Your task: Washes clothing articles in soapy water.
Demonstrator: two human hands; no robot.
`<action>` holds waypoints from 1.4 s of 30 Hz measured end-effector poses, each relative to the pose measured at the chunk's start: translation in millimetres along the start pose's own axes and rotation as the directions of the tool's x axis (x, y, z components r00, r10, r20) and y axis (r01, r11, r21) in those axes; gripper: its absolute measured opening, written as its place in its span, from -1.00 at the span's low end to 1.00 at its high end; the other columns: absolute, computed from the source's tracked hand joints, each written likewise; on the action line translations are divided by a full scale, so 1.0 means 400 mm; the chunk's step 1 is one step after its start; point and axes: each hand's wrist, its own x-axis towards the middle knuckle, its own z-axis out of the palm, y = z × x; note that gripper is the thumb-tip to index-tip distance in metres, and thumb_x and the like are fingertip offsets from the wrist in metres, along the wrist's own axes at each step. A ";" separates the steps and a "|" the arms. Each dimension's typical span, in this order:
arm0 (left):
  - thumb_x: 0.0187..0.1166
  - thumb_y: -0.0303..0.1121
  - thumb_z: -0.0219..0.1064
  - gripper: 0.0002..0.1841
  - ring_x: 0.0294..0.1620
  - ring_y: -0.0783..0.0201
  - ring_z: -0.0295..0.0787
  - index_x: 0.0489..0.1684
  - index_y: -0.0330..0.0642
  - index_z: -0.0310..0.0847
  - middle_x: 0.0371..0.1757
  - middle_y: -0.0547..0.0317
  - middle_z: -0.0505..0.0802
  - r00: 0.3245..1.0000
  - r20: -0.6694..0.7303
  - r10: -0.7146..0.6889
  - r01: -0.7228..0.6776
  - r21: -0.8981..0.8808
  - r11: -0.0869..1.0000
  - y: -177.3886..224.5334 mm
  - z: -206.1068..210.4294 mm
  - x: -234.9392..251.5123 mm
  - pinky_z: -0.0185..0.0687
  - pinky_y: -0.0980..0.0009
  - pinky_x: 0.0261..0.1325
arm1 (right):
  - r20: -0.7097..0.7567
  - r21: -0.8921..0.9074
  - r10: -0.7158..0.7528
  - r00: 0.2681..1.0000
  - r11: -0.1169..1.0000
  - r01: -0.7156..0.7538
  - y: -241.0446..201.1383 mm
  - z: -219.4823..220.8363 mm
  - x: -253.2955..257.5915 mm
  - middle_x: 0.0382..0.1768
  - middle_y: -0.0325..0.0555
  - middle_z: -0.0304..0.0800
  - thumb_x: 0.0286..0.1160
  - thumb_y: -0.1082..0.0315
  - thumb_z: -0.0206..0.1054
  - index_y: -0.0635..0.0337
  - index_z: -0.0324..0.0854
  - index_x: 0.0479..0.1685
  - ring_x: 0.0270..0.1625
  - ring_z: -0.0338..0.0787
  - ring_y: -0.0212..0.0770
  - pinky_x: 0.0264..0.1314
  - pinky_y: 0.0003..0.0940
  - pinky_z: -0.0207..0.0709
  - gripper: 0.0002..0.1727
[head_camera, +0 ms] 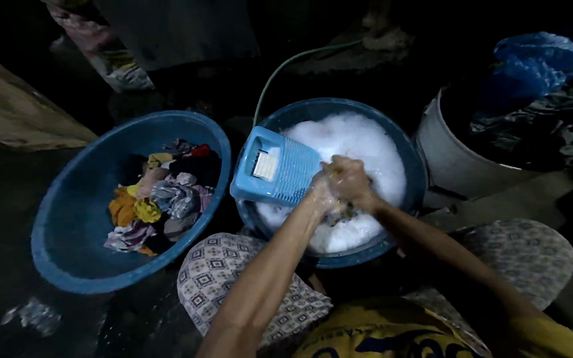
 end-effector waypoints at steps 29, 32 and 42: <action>0.62 -0.50 0.28 -0.44 0.68 -0.34 0.36 0.63 -0.49 0.34 0.61 -0.43 0.51 0.964 0.232 -0.132 -0.235 0.972 -0.008 -0.343 -0.090 0.162 0.20 -0.22 0.69 | 0.792 -0.532 0.496 0.356 0.847 0.004 0.167 -0.007 -0.143 0.57 0.44 0.45 0.57 0.43 0.35 0.40 0.31 0.68 0.64 0.43 0.40 0.65 0.39 0.22 -0.34; 0.70 -0.51 0.18 -0.53 0.67 -0.35 0.37 0.57 -0.52 0.40 0.57 -0.46 0.54 0.940 0.275 -0.202 -0.281 0.960 -0.005 -0.330 -0.133 0.150 0.15 -0.20 0.72 | 0.819 -0.522 0.498 0.285 0.853 0.012 0.150 0.013 -0.164 0.52 0.56 0.46 0.61 0.41 0.33 0.56 0.34 0.59 0.61 0.43 0.49 0.62 0.45 0.21 -0.39; 0.67 -0.58 0.17 -0.75 0.01 0.13 0.73 0.23 -0.42 0.56 0.11 -0.16 0.75 0.855 0.055 0.515 -0.446 0.584 0.678 -0.081 -0.261 0.093 0.71 0.11 0.12 | 0.524 -0.048 0.401 0.751 0.895 -0.444 0.028 -0.133 -0.065 0.14 0.21 0.74 0.78 0.32 0.19 0.33 0.55 0.43 0.06 0.75 -0.06 0.18 -0.08 0.64 -0.62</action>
